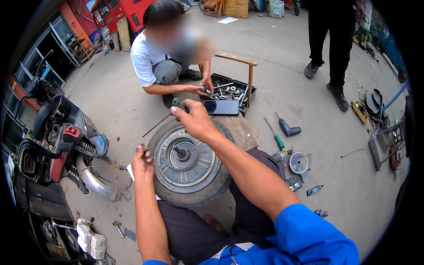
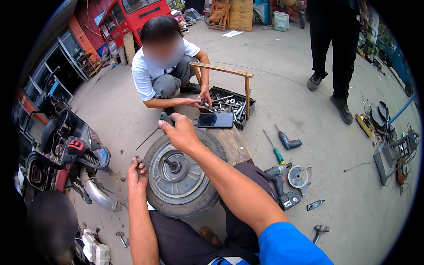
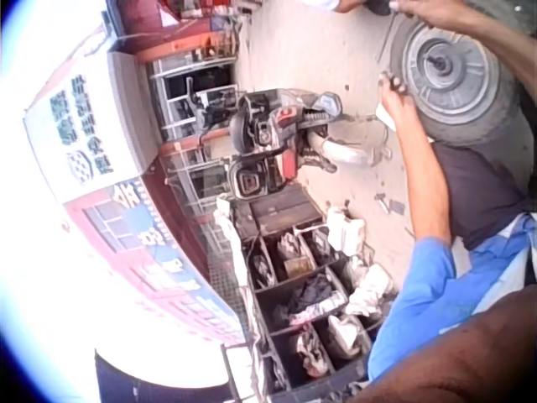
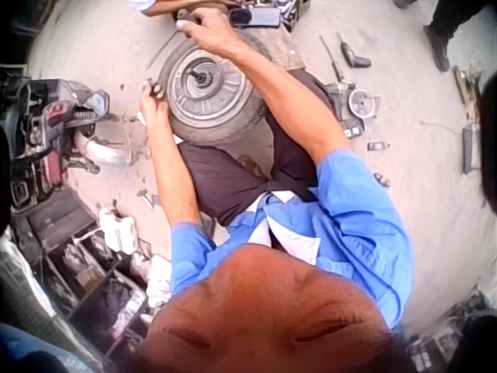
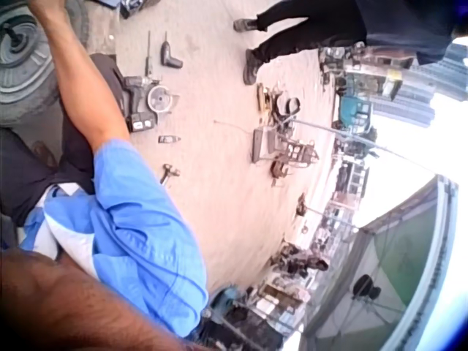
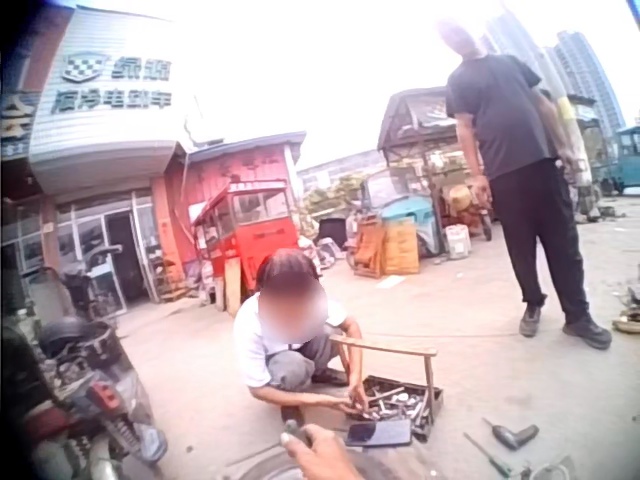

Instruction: The person sits on the ground and uses a screwdriver to work on the central hub of a tire mounted on a wooden stand. They repeatedly insert and twist the tool into the hub area while another person stands nearby.

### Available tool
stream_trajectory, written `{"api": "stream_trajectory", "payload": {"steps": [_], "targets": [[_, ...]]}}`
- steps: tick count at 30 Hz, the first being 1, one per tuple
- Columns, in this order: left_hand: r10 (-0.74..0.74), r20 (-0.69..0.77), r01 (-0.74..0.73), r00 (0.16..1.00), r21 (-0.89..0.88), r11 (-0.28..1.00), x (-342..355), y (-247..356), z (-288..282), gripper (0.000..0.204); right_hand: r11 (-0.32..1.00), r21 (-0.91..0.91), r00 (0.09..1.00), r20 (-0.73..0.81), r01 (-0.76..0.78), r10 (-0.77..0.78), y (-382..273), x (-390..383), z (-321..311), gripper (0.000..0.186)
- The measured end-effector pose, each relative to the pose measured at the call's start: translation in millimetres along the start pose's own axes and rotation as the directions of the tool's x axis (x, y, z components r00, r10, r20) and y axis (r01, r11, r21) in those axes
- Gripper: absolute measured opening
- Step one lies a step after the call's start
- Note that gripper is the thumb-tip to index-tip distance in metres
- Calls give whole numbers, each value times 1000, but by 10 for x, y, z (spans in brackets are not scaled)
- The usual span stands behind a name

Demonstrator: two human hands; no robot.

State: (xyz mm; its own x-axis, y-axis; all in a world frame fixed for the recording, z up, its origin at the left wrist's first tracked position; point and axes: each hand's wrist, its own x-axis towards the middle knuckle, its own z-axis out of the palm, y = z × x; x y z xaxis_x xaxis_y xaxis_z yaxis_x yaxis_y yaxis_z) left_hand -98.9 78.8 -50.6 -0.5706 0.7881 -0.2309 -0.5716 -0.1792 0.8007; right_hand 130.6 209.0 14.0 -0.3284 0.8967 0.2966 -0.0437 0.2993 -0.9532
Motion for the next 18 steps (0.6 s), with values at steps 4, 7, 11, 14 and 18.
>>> {"api": "stream_trajectory", "payload": {"steps": [4,7,11,14,18], "targets": [[28,40,-27,999,-18,999,-47,8,-50,14,998,61,1000,-2,-22,22,-84,-38,21,38],[31,23,-31,999,-15,999,-74,-4,93,12,995,53,996,26,-85,83,-89,-23,-64,36],[42,33,-40,999,-49,998,-113,-3,104,13,996,48,995,58,-80,77,-55,-26,-57,36],[47,56,-44,997,-41,998,-128,2,126,15,997,39,996,55,-69,67,-35,-32,-28,38],[40,37,-38,999,-47,998,-88,1,43,15,999,34,999,43,-30,28,-51,-51,28,39]]}}
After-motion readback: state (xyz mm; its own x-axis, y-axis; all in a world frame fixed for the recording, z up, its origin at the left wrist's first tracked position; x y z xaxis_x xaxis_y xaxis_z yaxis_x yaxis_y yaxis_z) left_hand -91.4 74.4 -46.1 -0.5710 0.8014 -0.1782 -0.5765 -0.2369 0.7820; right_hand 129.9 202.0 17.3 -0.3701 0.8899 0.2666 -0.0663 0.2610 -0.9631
